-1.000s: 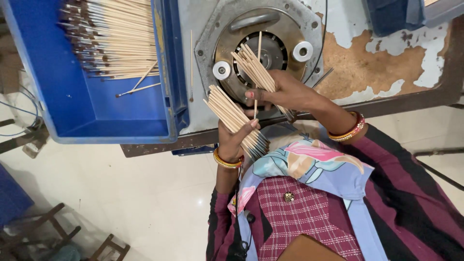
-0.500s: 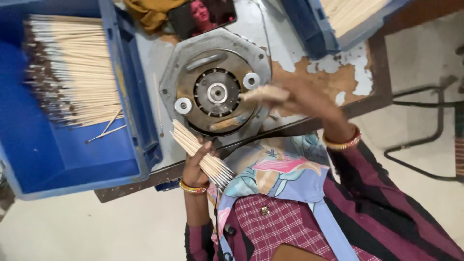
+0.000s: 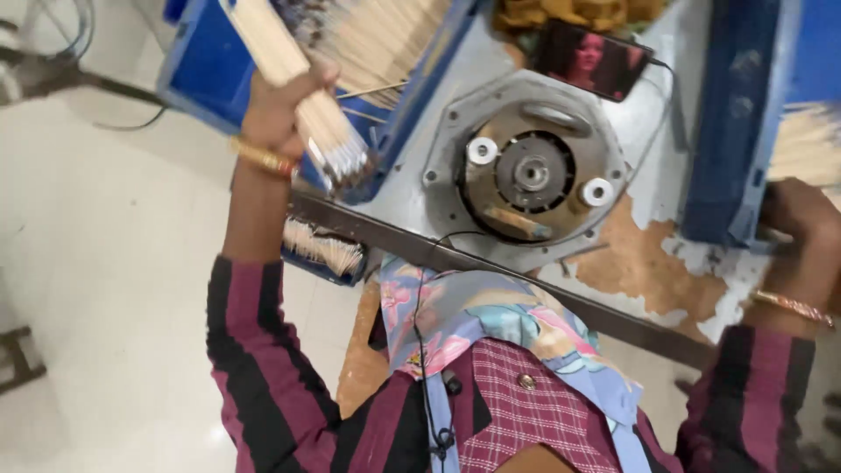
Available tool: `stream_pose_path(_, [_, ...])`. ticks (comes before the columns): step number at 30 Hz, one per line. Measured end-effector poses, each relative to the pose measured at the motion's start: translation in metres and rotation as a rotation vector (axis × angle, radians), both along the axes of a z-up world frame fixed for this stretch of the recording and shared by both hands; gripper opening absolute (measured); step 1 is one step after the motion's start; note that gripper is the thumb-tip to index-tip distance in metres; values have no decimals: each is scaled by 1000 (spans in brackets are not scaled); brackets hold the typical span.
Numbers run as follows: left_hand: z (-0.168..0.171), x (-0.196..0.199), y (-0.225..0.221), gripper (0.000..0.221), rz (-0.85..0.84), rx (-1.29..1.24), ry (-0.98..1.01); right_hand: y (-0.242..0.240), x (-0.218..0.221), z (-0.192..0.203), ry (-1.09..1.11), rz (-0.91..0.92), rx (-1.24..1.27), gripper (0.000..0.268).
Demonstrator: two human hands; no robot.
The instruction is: Feeding sticks into a processing machine and collecting the finished incense sticks from the output bin.
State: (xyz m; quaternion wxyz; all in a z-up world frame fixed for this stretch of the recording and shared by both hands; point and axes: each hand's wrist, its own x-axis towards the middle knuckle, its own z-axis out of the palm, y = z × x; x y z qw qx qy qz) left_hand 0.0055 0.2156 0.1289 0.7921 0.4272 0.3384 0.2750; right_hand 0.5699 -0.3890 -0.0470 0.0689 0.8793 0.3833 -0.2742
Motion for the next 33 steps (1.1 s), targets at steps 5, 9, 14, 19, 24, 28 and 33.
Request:
stream_pose_path(5, [-65, 24, 78, 61, -107, 1221, 1069, -44, -14, -30, 52, -25, 633, 36])
stream_pose_path(9, [-137, 34, 80, 72, -711, 1527, 1191, -19, -125, 59, 171, -554, 1067, 15])
stream_pose_path(14, [-144, 73, 98, 71, -795, 1835, 1095, 2, -160, 92, -275, -475, 889, 7])
stream_pose_path(19, [-142, 79, 91, 34, -698, 2104, 1104, 1, -145, 76, -279, -562, 994, 4])
stream_pose_path(24, [-195, 68, 74, 25, -827, 2206, 1130, -1, -149, 73, -238, -580, 1031, 5])
stream_pose_path(28, [-202, 57, 64, 29, -845, 1898, 1275, -5, -141, 61, -242, -608, 1061, 6])
stream_pose_path(33, [-169, 50, 81, 32, -668, 1919, 1050, -5, -146, 66, -251, -613, 1109, 8])
